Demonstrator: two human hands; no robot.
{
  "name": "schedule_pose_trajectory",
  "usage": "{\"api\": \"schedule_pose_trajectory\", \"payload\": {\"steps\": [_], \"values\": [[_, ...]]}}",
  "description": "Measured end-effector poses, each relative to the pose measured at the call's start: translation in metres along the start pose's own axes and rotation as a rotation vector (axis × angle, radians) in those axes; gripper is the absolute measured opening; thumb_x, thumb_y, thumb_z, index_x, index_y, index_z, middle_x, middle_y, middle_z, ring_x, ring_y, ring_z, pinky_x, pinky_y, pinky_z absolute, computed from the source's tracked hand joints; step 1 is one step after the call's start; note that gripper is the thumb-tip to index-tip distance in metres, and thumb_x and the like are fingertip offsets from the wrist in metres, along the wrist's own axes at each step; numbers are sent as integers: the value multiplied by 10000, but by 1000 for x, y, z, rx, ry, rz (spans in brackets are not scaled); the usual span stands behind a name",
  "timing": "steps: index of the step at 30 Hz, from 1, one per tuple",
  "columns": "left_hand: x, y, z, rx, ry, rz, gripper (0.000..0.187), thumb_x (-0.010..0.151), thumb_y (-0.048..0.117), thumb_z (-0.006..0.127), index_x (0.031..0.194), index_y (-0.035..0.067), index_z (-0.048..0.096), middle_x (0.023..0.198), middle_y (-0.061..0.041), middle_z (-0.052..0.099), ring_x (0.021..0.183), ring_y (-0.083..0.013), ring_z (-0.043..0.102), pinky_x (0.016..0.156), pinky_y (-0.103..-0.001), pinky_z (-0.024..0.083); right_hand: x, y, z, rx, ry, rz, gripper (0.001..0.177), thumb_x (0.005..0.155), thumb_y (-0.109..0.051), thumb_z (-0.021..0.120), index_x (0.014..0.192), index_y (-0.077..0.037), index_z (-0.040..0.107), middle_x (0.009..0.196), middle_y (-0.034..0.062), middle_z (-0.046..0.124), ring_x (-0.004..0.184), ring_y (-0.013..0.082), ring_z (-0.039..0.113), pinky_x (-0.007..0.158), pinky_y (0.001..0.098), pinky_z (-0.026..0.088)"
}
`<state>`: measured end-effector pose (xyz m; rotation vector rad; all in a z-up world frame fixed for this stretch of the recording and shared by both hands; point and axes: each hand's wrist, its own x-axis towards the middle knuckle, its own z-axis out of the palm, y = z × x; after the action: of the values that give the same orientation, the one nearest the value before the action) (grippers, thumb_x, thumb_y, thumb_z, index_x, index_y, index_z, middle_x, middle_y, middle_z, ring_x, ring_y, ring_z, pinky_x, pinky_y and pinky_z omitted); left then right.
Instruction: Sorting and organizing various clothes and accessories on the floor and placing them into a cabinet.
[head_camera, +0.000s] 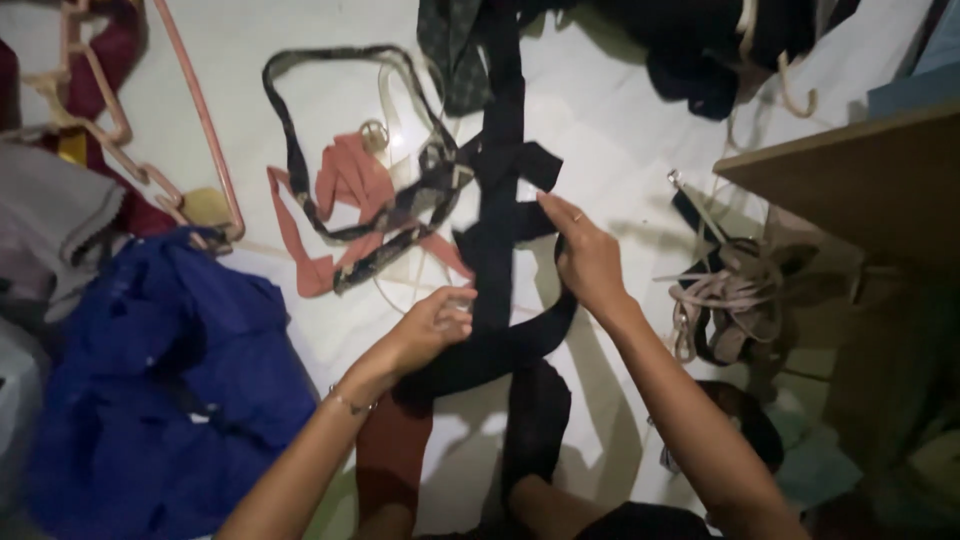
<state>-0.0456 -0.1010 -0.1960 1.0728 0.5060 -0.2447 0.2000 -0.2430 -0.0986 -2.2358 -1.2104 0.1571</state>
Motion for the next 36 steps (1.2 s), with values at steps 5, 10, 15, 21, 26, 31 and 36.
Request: {"api": "schedule_pose_trajectory", "payload": {"steps": [5, 10, 15, 21, 26, 31, 36], "values": [[-4, 13, 7, 70, 48, -42, 546, 832, -111, 658, 1350, -8, 520, 1217, -17, 633, 1007, -128, 656, 874, -267, 575, -32, 27, 23, 25, -177, 49, 540, 826, 51, 627, 1338, -120, 651, 1282, 180, 666, 1029, 393, 680, 861, 448, 547], [3, -26, -2, 88, 14, -40, 490, 881, -46, 635, 1365, -45, 559, 998, -104, 766, 915, -141, 718, 834, -239, 566, -40, 55, 42, 184, -196, 111, 345, 882, -139, 705, 1221, -83, 684, 1164, 166, 705, 996, 339, 697, 872, 413, 550], [-5, 17, 27, 268, 114, -235, 476, 906, 175, 726, 1335, 6, 612, 913, -73, 762, 734, -140, 622, 638, -279, 498, -21, 34, 63, 460, -377, 714, 444, 1014, -445, 593, 1237, -67, 661, 999, 174, 754, 901, 266, 712, 839, 355, 556], [-14, 37, 45, 504, 15, -198, 467, 834, 311, 778, 1230, 75, 708, 902, -4, 738, 698, -120, 654, 626, -268, 544, -9, -20, 84, -24, -263, 668, 765, 772, -586, 814, 1193, 2, 565, 1118, 200, 620, 904, 371, 678, 759, 482, 532], [1, -11, 30, 160, -42, -106, 410, 882, 256, 769, 1197, 7, 692, 909, -20, 727, 776, -94, 655, 666, -252, 537, -21, 6, 109, -45, -272, 518, 499, 760, -397, 858, 1046, -18, 705, 1142, 191, 638, 933, 413, 682, 772, 498, 539], [2, -1, 14, 275, 86, -63, 355, 907, 229, 767, 1180, 16, 689, 868, -13, 663, 760, -88, 587, 665, -249, 486, -5, 81, 24, 351, -662, 540, 428, 846, -348, 796, 1125, -27, 749, 990, 107, 766, 920, 227, 697, 813, 376, 560], [3, 11, 0, 237, 138, -61, 296, 935, 221, 729, 1133, 2, 715, 861, -6, 696, 743, -80, 596, 688, -240, 512, -10, 103, -156, 251, -623, 786, 419, 916, -374, 727, 1156, -30, 723, 913, 115, 710, 807, 237, 653, 707, 411, 550]]}}
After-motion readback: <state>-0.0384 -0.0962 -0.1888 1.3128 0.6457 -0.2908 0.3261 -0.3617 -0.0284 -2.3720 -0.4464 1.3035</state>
